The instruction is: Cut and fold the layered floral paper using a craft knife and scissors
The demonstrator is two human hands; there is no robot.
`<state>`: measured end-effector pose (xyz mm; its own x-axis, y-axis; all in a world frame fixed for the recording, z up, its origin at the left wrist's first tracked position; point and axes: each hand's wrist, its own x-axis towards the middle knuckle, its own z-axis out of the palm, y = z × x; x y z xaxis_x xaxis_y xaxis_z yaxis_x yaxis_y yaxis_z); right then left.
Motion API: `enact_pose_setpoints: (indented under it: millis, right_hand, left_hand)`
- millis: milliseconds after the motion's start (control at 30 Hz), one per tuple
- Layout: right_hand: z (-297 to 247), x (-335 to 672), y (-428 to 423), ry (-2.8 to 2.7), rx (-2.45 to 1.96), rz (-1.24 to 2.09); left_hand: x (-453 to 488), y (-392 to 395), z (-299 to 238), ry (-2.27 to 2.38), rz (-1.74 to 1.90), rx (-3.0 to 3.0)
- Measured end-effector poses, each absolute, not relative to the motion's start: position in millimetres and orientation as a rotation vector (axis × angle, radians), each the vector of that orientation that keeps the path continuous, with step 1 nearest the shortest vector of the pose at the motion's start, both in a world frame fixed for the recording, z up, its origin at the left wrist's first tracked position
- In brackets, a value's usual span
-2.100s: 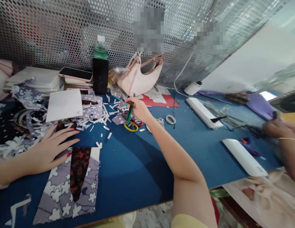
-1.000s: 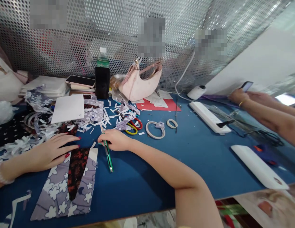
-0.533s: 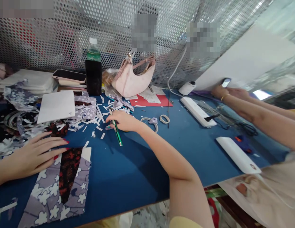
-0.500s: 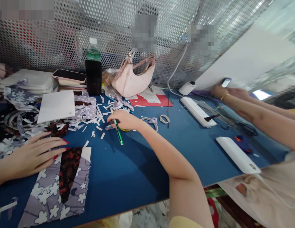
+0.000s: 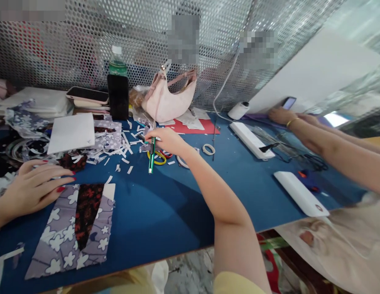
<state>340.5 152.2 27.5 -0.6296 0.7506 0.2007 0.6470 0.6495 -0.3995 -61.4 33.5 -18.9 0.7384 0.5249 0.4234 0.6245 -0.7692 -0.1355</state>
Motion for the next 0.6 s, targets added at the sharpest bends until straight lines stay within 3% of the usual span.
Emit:
enact_pose_setpoints:
  millis: [267,467,600]
  right_hand:
    - [45.3,373.6,155.2,-2.728,-1.256,0.480]
    - [52.3,435.3,172.7,-2.724,-1.769,0.778]
    - [45.0,452.1,179.3,-2.756,-1.886,0.774]
  left_hand:
    - [-49.8,28.0,-9.9,-0.933,-0.442,-2.722]
    - [-57.6,32.6,-18.8,-0.904,-0.490,-2.760]
    - [-65.5,38.1,-25.5,-0.840,-0.449,-2.793]
